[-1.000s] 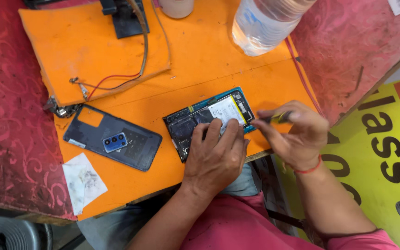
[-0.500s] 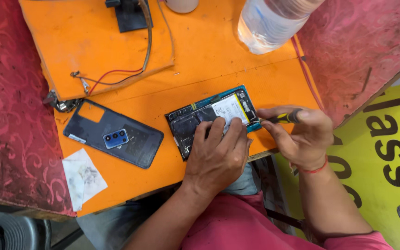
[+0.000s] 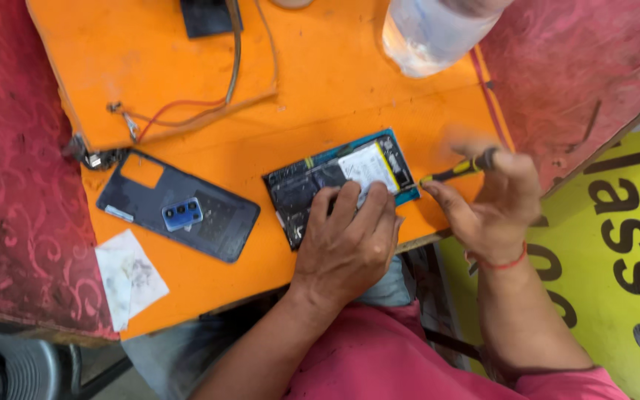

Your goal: The person is repairing a mobile phone at a workbench, using a screwdriver to remove and replace small screws from the internal chassis while handling the battery and phone components.

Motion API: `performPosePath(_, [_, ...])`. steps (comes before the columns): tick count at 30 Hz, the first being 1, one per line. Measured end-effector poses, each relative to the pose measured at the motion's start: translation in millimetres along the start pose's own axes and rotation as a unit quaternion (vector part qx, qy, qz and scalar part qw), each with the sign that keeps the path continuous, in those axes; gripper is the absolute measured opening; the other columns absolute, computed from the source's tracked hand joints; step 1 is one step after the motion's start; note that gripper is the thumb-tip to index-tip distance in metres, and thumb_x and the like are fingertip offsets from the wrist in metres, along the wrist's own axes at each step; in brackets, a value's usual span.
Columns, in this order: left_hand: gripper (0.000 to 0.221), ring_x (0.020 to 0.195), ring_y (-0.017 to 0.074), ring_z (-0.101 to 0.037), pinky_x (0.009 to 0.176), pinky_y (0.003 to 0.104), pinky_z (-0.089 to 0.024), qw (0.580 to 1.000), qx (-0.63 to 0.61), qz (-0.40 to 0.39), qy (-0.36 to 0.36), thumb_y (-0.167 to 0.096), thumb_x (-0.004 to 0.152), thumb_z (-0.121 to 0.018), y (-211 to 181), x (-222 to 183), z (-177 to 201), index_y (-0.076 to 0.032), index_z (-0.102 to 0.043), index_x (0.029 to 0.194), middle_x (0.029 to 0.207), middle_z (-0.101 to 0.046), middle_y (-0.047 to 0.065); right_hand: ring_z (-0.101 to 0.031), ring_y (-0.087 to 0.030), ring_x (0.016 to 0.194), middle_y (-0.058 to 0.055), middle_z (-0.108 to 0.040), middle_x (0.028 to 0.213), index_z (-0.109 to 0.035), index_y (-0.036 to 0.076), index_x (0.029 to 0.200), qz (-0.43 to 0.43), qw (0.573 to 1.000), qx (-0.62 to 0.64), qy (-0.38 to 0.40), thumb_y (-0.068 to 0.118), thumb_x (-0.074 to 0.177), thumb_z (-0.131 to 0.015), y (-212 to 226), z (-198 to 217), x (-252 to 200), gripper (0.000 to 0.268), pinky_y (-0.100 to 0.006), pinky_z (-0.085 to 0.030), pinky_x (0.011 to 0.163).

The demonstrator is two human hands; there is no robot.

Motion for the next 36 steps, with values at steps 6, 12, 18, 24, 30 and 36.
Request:
performPosePath(6, [0.027,0.110,0.0250,-0.057,0.094,0.042,-0.045,1.000,0.012,-0.004,0.003,-0.023,0.095,-0.072,0.9,0.7,-1.1,0.001,-0.075,0.108,0.116,-0.064,0.008,-0.066,-0.032,0.095,-0.018,-0.060,0.117,-0.036,0.012,0.142,0.024,1.000,0.011,0.016,-0.009,0.083,-0.088,-6.3,-1.0,2.8,0.081,-0.036,-0.055,0.089])
performPosePath(12, [0.032,0.110,0.0242,-0.057,0.096,0.041,-0.044,1.000,0.015,-0.005,0.015,-0.025,0.094,-0.073,1.7,-1.4,-1.4,0.001,-0.075,0.112,0.116,-0.064,0.007,-0.070,-0.026,0.096,-0.013,-0.060,0.111,-0.032,0.013,0.142,-0.017,0.996,0.081,0.027,-0.014,0.091,-0.078,1.2,-2.8,-6.1,0.074,-0.036,-0.061,0.087])
performPosePath(18, [0.032,0.110,0.0244,-0.056,0.097,0.042,-0.044,1.000,0.015,-0.008,0.013,-0.026,0.093,-0.073,1.1,-2.7,-2.6,0.000,-0.075,0.111,0.117,-0.064,0.007,-0.065,-0.024,0.096,-0.014,-0.057,0.115,-0.035,0.014,0.144,0.009,1.000,-0.012,0.011,-0.010,0.085,-0.086,6.5,-0.8,-1.8,0.082,-0.033,-0.056,0.081])
performPosePath(24, [0.034,0.112,0.0244,-0.056,0.100,0.042,-0.044,1.000,0.016,-0.009,0.014,-0.026,0.095,-0.072,0.8,-5.4,-4.6,0.001,-0.075,0.115,0.118,-0.064,0.008,-0.060,-0.017,0.098,-0.012,-0.052,0.111,-0.037,0.018,0.150,0.012,1.000,0.014,-0.015,-0.009,0.089,-0.088,2.6,-5.0,-9.9,0.084,-0.029,-0.061,0.079])
performPosePath(30, [0.033,0.113,0.0245,-0.056,0.100,0.042,-0.044,1.000,0.014,-0.007,0.010,-0.026,0.094,-0.072,-0.5,-5.5,-4.6,0.000,-0.075,0.114,0.119,-0.064,0.008,-0.062,-0.020,0.097,-0.012,-0.059,0.111,-0.037,0.017,0.150,0.042,0.999,-0.034,-0.008,-0.007,0.086,-0.088,2.4,-2.1,-7.6,0.085,-0.030,-0.051,0.080])
performPosePath(36, [0.032,0.113,0.0244,-0.056,0.100,0.042,-0.044,1.000,0.016,-0.006,0.007,-0.026,0.095,-0.072,-0.9,-5.8,-5.4,0.000,-0.075,0.113,0.118,-0.064,0.008,-0.065,-0.026,0.097,-0.015,-0.059,0.118,-0.039,0.014,0.153,0.023,0.999,-0.011,-0.020,-0.007,0.093,-0.087,-6.4,-2.0,-14.8,0.080,-0.032,-0.054,0.085])
Point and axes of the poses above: each hand's wrist, its own x-axis towards the middle knuckle, its own z-axis out of the back of the hand, y = z × x, the point moved 2 cm from there along x, towards the middle knuckle
